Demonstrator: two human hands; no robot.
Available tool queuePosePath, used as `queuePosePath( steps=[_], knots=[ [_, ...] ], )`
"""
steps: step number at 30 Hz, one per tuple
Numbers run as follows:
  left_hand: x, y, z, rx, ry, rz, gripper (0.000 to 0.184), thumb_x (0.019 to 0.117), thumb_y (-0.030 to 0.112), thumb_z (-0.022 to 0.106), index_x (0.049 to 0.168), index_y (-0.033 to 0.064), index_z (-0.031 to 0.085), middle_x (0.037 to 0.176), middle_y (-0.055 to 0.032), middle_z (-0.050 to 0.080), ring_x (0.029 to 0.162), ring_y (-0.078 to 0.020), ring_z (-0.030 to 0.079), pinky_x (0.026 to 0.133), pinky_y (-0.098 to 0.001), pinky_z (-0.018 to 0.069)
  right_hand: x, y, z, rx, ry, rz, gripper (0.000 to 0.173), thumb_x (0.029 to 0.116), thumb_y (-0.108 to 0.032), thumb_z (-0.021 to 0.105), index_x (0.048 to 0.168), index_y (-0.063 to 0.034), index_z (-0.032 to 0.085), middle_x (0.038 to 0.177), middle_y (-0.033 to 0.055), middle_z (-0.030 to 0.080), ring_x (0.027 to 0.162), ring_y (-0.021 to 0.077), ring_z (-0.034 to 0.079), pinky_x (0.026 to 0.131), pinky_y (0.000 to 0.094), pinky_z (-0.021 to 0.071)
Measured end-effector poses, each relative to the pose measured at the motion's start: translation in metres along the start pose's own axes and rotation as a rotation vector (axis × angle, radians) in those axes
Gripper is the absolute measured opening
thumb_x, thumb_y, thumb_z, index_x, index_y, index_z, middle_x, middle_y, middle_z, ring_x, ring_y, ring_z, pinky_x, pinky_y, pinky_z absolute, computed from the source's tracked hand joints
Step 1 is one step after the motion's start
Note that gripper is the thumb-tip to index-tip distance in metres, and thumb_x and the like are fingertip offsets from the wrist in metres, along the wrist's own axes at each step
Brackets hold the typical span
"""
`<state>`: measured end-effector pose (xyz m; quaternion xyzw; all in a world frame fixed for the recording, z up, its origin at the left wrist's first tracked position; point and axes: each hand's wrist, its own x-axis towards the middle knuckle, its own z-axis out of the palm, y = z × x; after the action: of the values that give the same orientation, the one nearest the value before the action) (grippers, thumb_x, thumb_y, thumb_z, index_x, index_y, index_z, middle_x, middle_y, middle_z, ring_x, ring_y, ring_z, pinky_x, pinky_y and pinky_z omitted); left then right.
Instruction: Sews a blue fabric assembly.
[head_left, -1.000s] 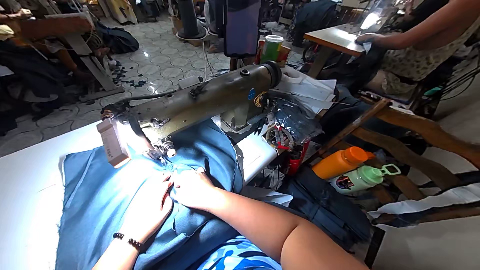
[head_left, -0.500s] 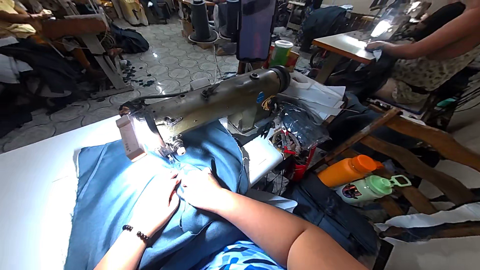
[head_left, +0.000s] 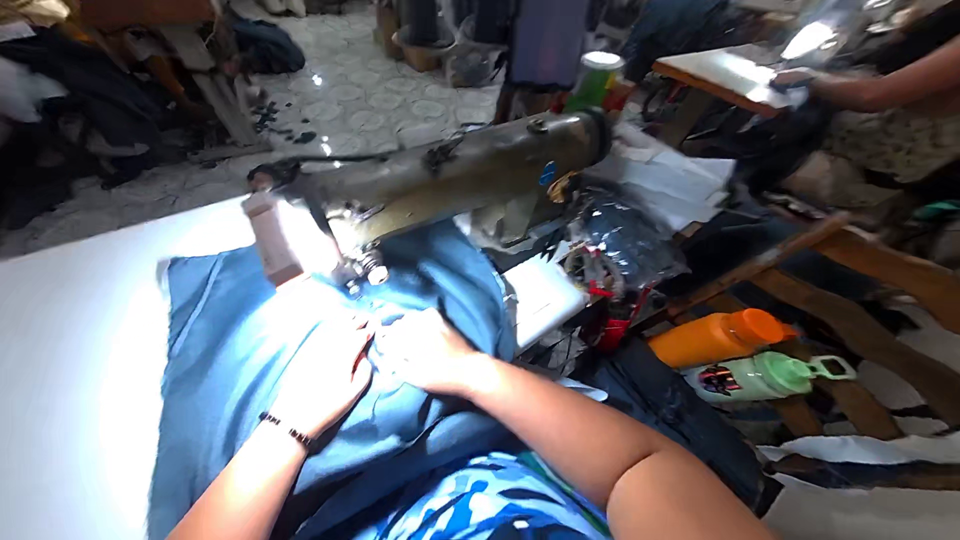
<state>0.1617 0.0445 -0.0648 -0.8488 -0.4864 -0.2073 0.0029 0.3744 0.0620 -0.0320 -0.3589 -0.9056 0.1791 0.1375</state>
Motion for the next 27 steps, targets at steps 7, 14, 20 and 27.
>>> queuePosePath(
  steps=[7, 14, 20, 27],
  knots=[
    [-0.006, 0.005, -0.010, -0.021, -0.093, -0.049, 0.045, 0.0962, 0.019, 0.045, 0.133, 0.0080, 0.067, 0.146, -0.0088, 0.059, 0.139, -0.0286, 0.052, 0.115, -0.0522, 0.0377, -0.007, 0.018, 0.027, -0.068, 0.212, -0.188, 0.032, 0.0995, -0.028, 0.054, 0.115, -0.0140, 0.078, 0.120, 0.0080, 0.071, 0.117, 0.0290, 0.063, 0.096, 0.0508, 0.0481],
    [-0.008, 0.007, -0.010, -0.041, -0.089, -0.054, 0.045, 0.0967, 0.018, 0.045, 0.135, 0.0077, 0.066, 0.149, -0.0096, 0.056, 0.142, -0.0292, 0.048, 0.119, -0.0513, 0.0335, -0.009, 0.016, 0.024, -0.060, 0.252, -0.202, 0.034, 0.1003, -0.028, 0.051, 0.113, -0.0122, 0.078, 0.117, 0.0110, 0.071, 0.112, 0.0308, 0.064, 0.092, 0.0516, 0.0483],
    [-0.001, 0.001, -0.011, -0.028, -0.100, -0.044, 0.044, 0.0974, 0.021, 0.044, 0.132, 0.0083, 0.068, 0.145, -0.0113, 0.061, 0.140, -0.0311, 0.051, 0.115, -0.0529, 0.0371, -0.005, 0.020, 0.020, -0.063, 0.216, -0.168, 0.034, 0.1011, -0.027, 0.050, 0.112, -0.0120, 0.079, 0.118, 0.0116, 0.070, 0.113, 0.0310, 0.063, 0.094, 0.0508, 0.0476],
    [0.001, -0.001, -0.013, -0.050, -0.117, -0.054, 0.045, 0.0976, 0.022, 0.043, 0.133, 0.0079, 0.067, 0.146, -0.0109, 0.060, 0.142, -0.0322, 0.049, 0.116, -0.0543, 0.0354, -0.002, 0.023, 0.020, -0.063, 0.222, -0.183, 0.034, 0.1009, -0.025, 0.050, 0.114, -0.0110, 0.078, 0.118, 0.0137, 0.069, 0.113, 0.0331, 0.063, 0.094, 0.0529, 0.0466]
  ],
)
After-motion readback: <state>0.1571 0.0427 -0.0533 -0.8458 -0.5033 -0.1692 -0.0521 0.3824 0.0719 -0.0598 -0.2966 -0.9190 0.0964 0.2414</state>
